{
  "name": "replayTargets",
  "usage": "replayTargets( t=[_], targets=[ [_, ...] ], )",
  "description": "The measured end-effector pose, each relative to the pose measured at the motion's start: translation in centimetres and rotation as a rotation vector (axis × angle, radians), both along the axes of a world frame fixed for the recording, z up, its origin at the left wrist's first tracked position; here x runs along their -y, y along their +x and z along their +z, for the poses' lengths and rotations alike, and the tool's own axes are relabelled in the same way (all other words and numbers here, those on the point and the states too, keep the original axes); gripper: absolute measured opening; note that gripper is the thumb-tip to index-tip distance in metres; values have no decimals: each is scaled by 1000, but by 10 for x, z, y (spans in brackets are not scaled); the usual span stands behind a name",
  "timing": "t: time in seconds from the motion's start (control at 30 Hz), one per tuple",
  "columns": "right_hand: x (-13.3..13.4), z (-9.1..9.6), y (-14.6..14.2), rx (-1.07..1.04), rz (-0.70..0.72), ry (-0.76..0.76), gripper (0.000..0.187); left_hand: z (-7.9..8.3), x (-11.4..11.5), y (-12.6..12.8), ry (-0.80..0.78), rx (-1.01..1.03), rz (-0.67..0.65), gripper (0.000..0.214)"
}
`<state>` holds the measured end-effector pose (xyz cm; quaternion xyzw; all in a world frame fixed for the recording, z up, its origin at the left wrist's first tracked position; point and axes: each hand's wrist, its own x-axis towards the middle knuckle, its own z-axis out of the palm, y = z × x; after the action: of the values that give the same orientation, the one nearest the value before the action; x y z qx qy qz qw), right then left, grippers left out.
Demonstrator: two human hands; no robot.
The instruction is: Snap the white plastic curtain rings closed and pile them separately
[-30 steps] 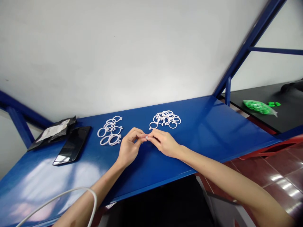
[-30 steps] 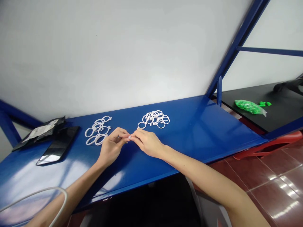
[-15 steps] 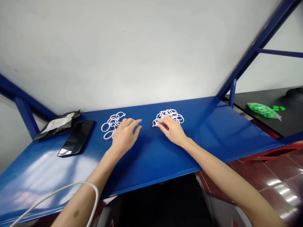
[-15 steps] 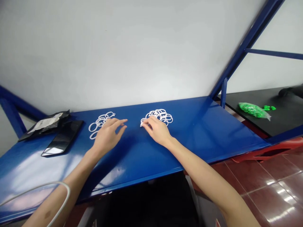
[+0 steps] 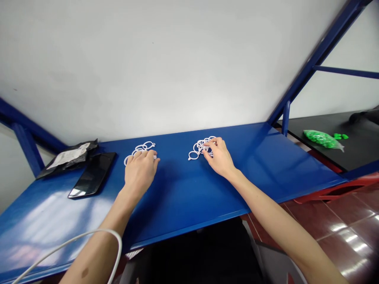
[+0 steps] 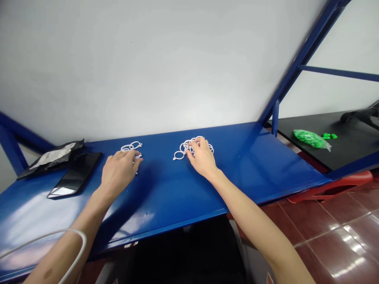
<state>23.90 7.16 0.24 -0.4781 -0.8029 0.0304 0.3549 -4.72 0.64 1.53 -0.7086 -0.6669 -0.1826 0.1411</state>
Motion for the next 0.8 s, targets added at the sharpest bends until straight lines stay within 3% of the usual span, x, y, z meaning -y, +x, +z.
replayTargets(
  t=[0.1, 0.27, 0.4, 0.57, 0.8],
  targets=[
    [13, 3, -11, -27, 154, -1, 26, 5, 1, 12, 67, 209, -177, 27],
    [30, 2, -25, -72, 421, -53, 29, 11, 13, 41, -61, 589, -451, 25],
    [35, -1, -30, -55, 492, -80, 19, 8, 19, 57, -199, 826, -481, 20],
    [32, -2, -30, -55, 488, -124, 10, -2, 16, 58, -320, 1082, -455, 23],
    [28, -1, -28, -6, 469, -227, 16, -4, 12, 56, -335, 1154, -470, 21]
  ],
)
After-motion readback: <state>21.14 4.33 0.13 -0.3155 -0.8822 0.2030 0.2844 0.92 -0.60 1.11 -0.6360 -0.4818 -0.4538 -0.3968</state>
